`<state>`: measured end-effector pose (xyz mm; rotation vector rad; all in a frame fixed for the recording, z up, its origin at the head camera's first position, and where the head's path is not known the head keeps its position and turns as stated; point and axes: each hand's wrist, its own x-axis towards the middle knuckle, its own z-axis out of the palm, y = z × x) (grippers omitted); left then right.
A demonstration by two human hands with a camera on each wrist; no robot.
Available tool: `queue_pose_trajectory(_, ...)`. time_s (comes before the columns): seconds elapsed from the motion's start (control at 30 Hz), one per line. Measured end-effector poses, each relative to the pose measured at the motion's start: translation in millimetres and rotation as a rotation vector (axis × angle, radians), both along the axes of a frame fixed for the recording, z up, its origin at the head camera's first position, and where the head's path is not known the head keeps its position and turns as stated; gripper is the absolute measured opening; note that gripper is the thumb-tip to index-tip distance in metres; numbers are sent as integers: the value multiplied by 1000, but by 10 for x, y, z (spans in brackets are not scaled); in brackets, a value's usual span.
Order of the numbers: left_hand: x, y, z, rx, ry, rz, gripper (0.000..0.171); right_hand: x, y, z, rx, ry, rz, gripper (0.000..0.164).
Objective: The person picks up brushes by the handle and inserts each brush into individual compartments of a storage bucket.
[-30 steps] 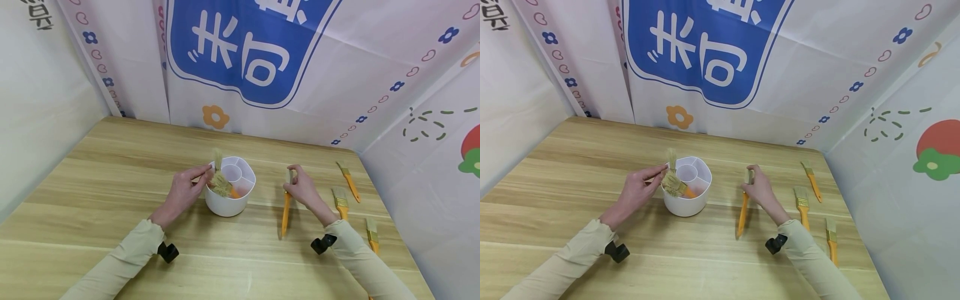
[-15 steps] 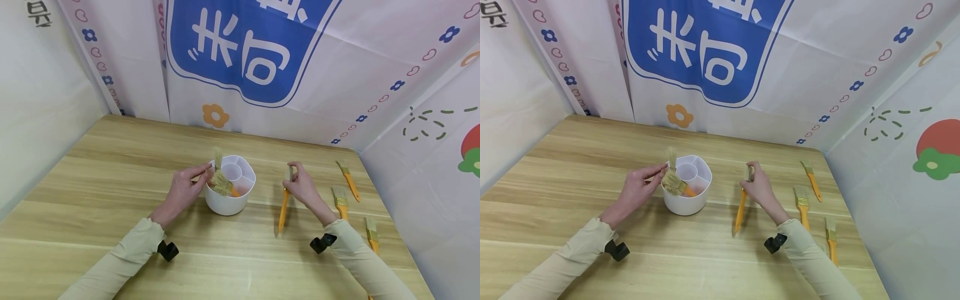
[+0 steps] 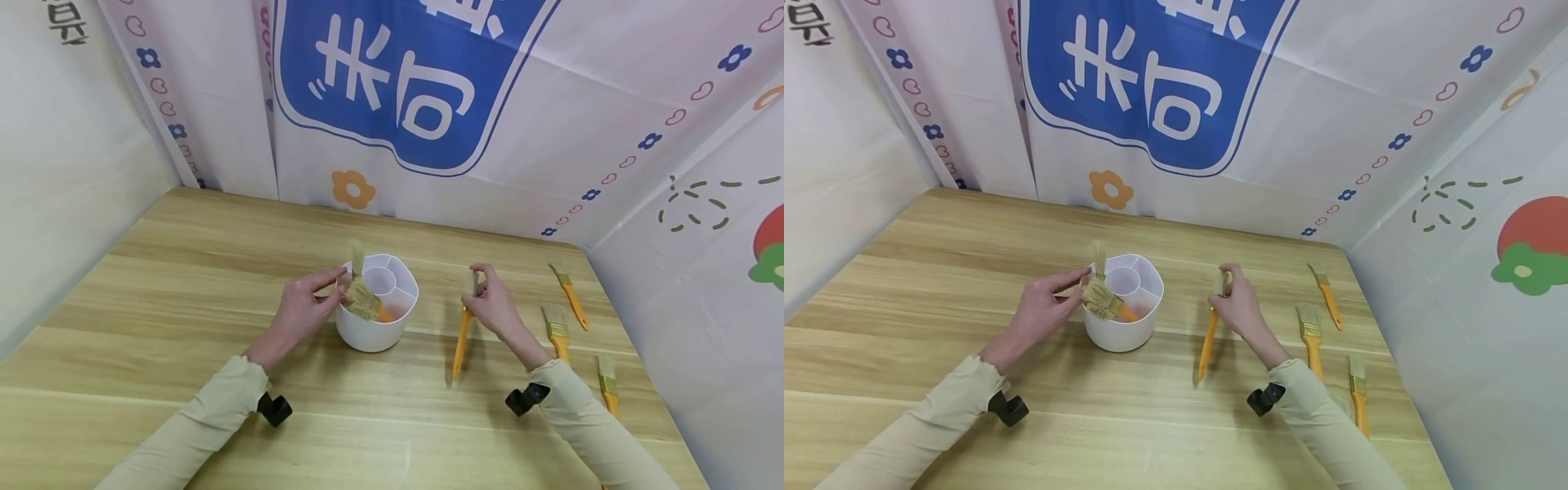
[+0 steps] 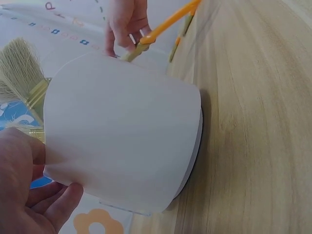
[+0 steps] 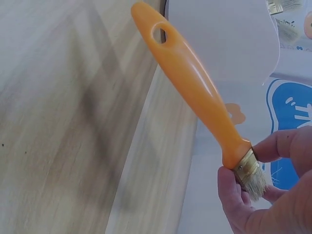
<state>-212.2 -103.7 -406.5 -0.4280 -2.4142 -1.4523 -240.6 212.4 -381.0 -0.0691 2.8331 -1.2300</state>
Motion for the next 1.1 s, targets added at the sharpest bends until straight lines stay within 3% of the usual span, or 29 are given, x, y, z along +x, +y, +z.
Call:
queue_pose_trajectory(0.4, 9, -2, -2, -16, 3, 7, 33, -15, -11, 21, -55, 16, -16, 60)
queue_pose_trajectory(1.1, 4, 3, -1, -21, -2, 19, 34, -23, -251, 213, -148, 87, -57, 59)
